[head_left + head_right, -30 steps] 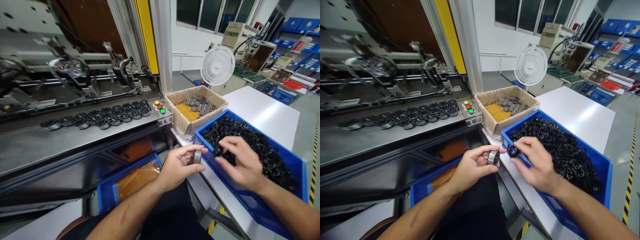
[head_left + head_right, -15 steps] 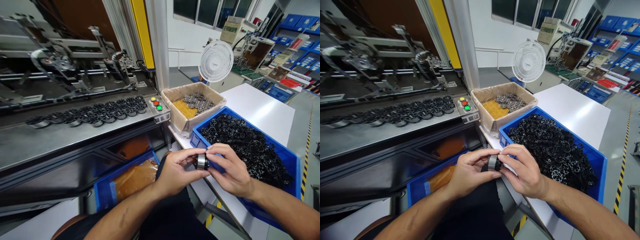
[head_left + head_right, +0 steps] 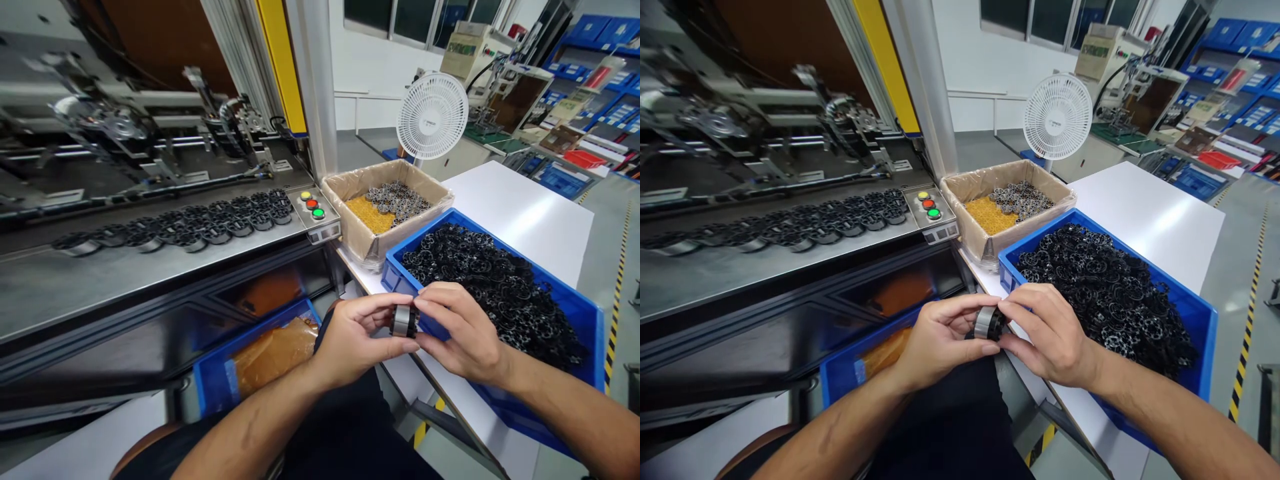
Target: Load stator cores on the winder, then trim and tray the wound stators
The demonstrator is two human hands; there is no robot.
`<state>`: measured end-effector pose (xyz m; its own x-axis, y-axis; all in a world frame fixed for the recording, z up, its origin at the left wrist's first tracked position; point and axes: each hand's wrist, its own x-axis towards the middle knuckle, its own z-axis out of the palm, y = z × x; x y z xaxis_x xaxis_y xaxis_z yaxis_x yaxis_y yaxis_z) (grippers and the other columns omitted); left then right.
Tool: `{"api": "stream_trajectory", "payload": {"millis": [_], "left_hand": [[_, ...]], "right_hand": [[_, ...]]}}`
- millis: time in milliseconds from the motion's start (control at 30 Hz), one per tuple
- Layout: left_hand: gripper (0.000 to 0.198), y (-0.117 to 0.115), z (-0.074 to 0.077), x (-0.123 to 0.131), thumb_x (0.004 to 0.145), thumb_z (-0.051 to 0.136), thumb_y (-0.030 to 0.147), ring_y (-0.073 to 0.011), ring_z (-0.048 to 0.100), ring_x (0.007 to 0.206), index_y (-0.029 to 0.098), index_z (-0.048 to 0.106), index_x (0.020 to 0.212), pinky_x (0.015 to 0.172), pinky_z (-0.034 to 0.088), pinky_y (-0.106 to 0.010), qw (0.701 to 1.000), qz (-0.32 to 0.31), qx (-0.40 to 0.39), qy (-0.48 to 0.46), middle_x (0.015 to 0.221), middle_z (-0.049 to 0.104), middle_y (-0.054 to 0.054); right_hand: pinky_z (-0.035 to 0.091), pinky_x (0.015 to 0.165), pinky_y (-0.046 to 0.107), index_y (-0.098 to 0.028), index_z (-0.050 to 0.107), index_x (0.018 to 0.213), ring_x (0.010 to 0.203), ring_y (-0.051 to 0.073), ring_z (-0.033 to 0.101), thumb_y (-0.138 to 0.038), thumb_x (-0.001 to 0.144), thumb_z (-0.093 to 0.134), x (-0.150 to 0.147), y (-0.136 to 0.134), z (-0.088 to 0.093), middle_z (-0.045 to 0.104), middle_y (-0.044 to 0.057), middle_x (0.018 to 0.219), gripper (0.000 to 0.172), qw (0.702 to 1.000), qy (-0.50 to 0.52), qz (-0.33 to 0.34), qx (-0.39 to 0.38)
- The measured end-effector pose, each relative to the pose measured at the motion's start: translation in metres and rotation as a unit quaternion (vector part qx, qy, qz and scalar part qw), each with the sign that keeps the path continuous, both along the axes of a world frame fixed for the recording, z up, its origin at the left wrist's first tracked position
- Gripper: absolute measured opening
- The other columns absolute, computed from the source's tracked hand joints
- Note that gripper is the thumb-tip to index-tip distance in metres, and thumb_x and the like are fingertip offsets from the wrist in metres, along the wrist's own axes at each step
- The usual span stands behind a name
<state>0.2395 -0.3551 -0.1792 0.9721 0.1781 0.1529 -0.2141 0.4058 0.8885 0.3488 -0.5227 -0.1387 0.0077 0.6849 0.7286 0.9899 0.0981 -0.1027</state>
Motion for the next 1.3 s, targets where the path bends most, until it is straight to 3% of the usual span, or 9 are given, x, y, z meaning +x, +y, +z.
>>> {"api": "stream_trajectory", "payload": {"millis": [100, 267, 467, 600, 933, 1167, 1300], "left_hand": [[0.053, 0.0005, -0.0008, -0.0008, 0.059, 0.095, 0.014, -0.0219, 0.079, 0.088, 0.013, 0.077, 0.109, 0.087, 0.064, -0.028, 1.0, 0.001, 0.004, 0.009, 0.097, 0.082, -0.009], [0.057, 0.0013, -0.0006, -0.0006, 0.057, 0.097, 0.02, -0.0243, 0.079, 0.088, 0.011, 0.077, 0.11, 0.086, 0.064, -0.031, 0.999, -0.008, 0.015, 0.036, 0.096, 0.082, -0.011], [0.054, 0.0022, 0.0027, -0.0011, 0.059, 0.096, 0.021, -0.024, 0.079, 0.089, 0.013, 0.078, 0.109, 0.087, 0.064, -0.032, 0.999, -0.03, -0.002, 0.03, 0.099, 0.082, -0.011], [0.057, 0.0028, 0.0024, -0.0011, 0.058, 0.096, 0.023, -0.0252, 0.079, 0.09, 0.012, 0.077, 0.111, 0.087, 0.064, -0.034, 0.999, -0.03, 0.003, 0.041, 0.099, 0.082, -0.011], [0.058, 0.0043, 0.0021, -0.0021, 0.053, 0.098, 0.021, -0.0183, 0.077, 0.081, 0.013, 0.08, 0.107, 0.081, 0.062, -0.024, 0.997, -0.026, 0.002, 0.068, 0.087, 0.081, -0.007], [0.063, 0.0067, 0.0023, -0.0017, 0.05, 0.1, 0.025, -0.0226, 0.078, 0.087, 0.013, 0.079, 0.108, 0.089, 0.063, -0.033, 0.993, -0.062, -0.012, 0.101, 0.097, 0.082, -0.009], [0.062, 0.0076, 0.0015, -0.0031, 0.051, 0.1, 0.025, -0.0198, 0.078, 0.084, 0.014, 0.079, 0.109, 0.086, 0.062, -0.028, 0.992, -0.062, -0.011, 0.106, 0.094, 0.082, -0.007]], "right_hand": [[0.064, 0.079, 0.042, -0.015, 0.061, 0.126, 0.096, 0.024, 0.07, -0.012, 0.091, 0.064, 0.0004, -0.0004, -0.0007, 0.071, 0.012, 0.1, 0.035, 1.0, -0.006, 0.006, 0.003], [0.063, 0.077, 0.045, -0.016, 0.06, 0.129, 0.095, 0.026, 0.07, -0.024, 0.095, 0.064, 0.0017, -0.0021, -0.0038, 0.072, 0.013, 0.099, 0.035, 1.0, -0.02, 0.005, -0.004], [0.063, 0.081, 0.043, -0.013, 0.061, 0.128, 0.1, 0.025, 0.07, -0.012, 0.092, 0.063, 0.0007, -0.0035, -0.0018, 0.072, 0.014, 0.103, 0.036, 0.999, -0.032, 0.029, 0.005], [0.063, 0.077, 0.044, -0.015, 0.06, 0.132, 0.095, 0.026, 0.072, -0.021, 0.095, 0.063, 0.0007, -0.0033, -0.0017, 0.074, 0.013, 0.099, 0.039, 1.0, -0.026, 0.013, 0.002], [0.062, 0.077, 0.045, -0.014, 0.061, 0.131, 0.094, 0.027, 0.071, -0.027, 0.096, 0.063, 0.0031, -0.0044, -0.0002, 0.073, 0.013, 0.097, 0.037, 0.999, -0.045, 0.011, -0.006], [0.06, 0.071, 0.041, -0.011, 0.068, 0.116, 0.093, 0.026, 0.07, -0.025, 0.098, 0.06, 0.0022, -0.0053, 0.0045, 0.073, 0.013, 0.091, 0.024, 0.99, -0.138, 0.008, -0.013], [0.061, 0.073, 0.042, -0.008, 0.066, 0.118, 0.094, 0.027, 0.07, -0.024, 0.099, 0.056, 0.0019, -0.0038, 0.0026, 0.073, 0.015, 0.093, 0.027, 0.991, -0.13, 0.01, -0.015]]}}
